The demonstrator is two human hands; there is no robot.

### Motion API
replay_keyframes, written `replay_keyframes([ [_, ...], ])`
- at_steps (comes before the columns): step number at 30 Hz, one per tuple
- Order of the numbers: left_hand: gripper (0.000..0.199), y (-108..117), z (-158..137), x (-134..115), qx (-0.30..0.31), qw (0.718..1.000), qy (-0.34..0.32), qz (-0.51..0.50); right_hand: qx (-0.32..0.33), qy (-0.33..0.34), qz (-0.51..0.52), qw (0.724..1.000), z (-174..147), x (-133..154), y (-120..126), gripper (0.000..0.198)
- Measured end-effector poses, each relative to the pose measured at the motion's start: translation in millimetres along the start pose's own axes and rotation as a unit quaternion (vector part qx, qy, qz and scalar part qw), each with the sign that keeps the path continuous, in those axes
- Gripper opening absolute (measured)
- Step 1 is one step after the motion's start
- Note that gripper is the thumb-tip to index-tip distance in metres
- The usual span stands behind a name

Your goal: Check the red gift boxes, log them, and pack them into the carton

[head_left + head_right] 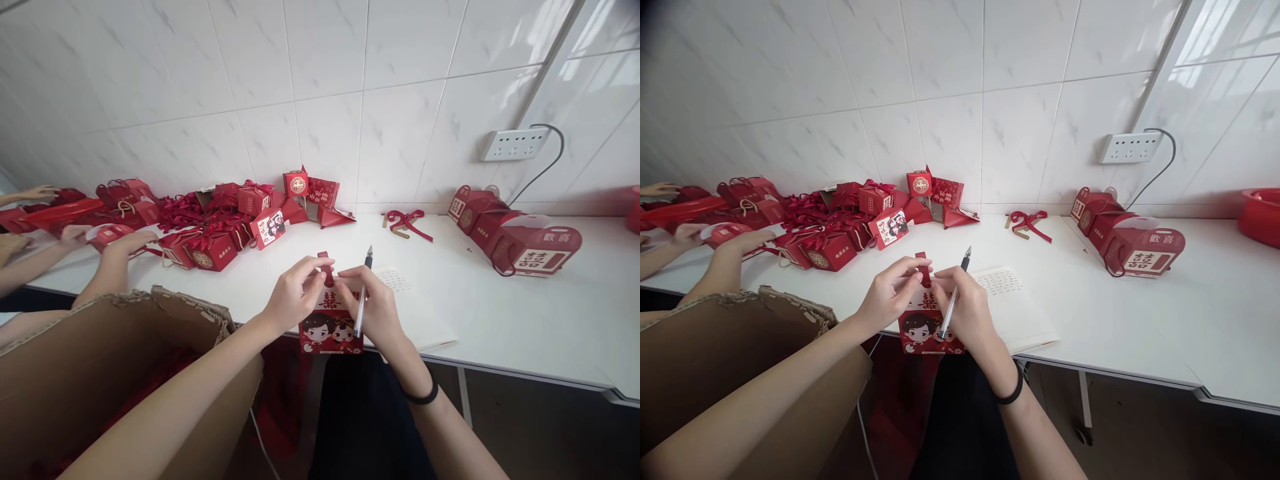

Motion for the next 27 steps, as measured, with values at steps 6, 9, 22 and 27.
replay_keyframes([
  [6, 0.033, 0, -1, 2, 0.048, 0.996, 0.004, -0.076, -0.025, -0.057, 0.072, 0.996, 4, -6, 0, 0.020],
  [9, 0.034, 0, -1, 2, 0.050, 0.997, 0.000, -0.053, -0.023, -0.078, 0.101, 0.992, 6, -7, 0, 0.024],
  [22, 0.032, -1, 1, 0, 0.046, 0.998, -0.032, -0.018, -0.046, 0.007, 0.118, 0.992, 4, -16, -3, 0.032],
  [27, 0.050, -3, -1, 6, 0.016, 0.990, 0.050, -0.129, -0.050, 0.003, 0.113, 0.992, 2, -19, -3, 0.032],
])
Point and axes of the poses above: each hand's wrist, its own z-axis towards the middle knuckle, its own y-axis out of the back of the hand, x = y × z, the point moved 3 cm from there along z, towards the middle knuckle, and after that the axes turned 2 degrees about y, right-handed, at the moved point
